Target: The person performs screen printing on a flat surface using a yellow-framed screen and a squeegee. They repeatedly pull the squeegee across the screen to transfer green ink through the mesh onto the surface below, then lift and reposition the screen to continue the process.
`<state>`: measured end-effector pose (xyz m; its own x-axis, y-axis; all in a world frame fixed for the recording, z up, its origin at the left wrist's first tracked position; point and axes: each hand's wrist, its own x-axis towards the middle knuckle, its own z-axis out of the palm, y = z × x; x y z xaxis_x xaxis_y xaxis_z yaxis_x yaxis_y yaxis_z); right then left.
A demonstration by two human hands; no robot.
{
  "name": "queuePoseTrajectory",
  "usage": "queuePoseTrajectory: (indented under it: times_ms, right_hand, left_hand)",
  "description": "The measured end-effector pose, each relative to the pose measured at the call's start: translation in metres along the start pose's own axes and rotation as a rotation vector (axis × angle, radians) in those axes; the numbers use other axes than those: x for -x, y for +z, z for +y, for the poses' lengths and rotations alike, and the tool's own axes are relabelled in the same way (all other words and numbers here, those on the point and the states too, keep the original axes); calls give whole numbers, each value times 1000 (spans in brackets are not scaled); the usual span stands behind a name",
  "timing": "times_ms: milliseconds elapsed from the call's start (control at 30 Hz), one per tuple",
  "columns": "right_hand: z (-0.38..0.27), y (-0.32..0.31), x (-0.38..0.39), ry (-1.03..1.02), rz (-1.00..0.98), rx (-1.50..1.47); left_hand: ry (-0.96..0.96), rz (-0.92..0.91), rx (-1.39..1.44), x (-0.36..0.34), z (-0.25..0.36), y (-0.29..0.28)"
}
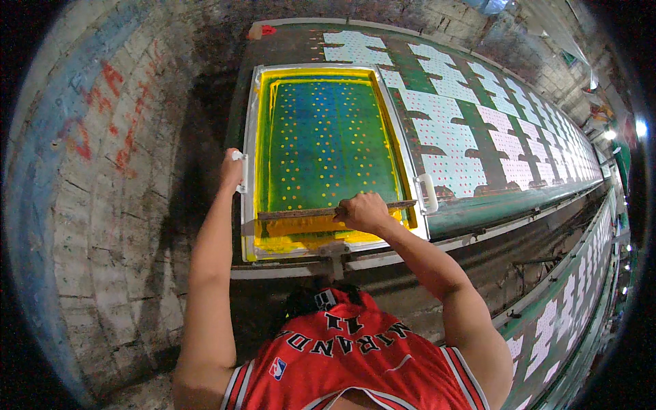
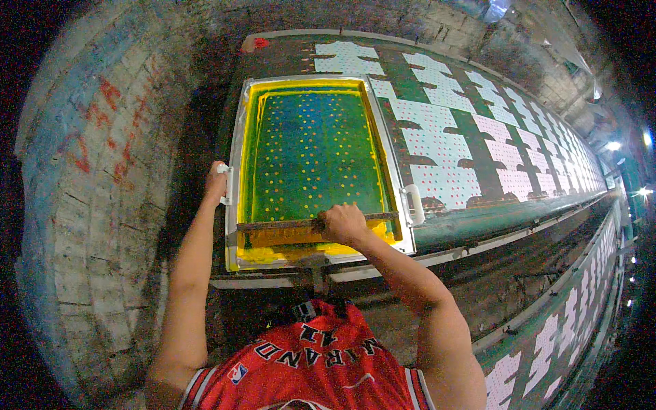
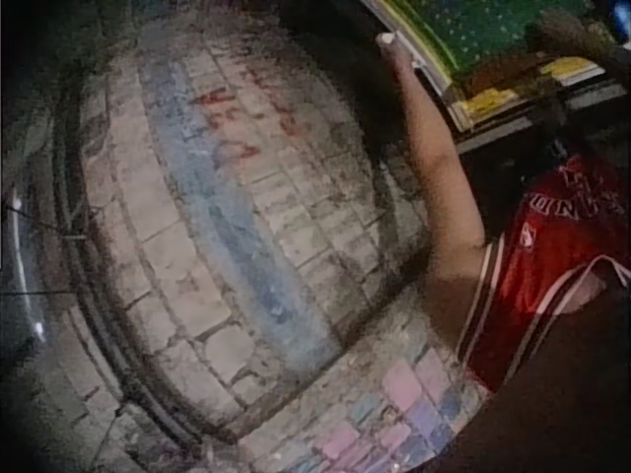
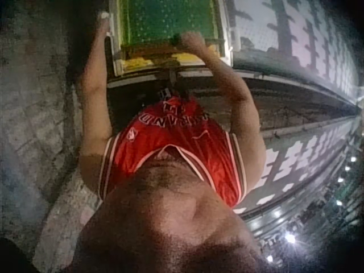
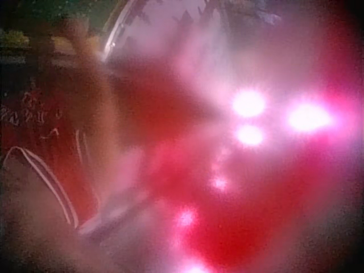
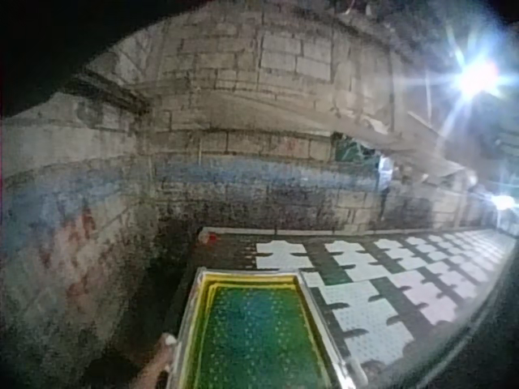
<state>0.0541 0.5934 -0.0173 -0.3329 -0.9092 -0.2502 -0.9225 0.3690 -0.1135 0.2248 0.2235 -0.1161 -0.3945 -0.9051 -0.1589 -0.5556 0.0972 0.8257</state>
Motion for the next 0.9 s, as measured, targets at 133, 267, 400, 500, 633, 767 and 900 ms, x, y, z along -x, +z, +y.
queuePoseTrajectory:
  times_ms: [133, 267, 400, 500, 633, 767, 900]
  right_hand:
    - [6, -14, 9, 3, -39, -14]
    - [10, -10, 26, -1, -55, 20]
    - [10, 16, 47, -16, -48, 0]
    - [5, 38, 67, -40, 28, 7]
    - [0, 55, 74, -84, 96, -11]
    - [9, 50, 46, -72, 119, 30]
    - [34, 31, -14, -81, 127, 67]
  left_hand:
    - [27, 14, 37, -2, -2, 2]
    - [19, 18, 59, -2, -3, 3]
    - [23, 20, 67, -1, -4, 2]
    - [-19, -15, 34, -3, -2, 1]
    - [-64, 3, 42, -4, 0, 2]
    - [-23, 18, -13, 0, 2, 0]
    - [-75, 2, -59, 6, 8, 0]
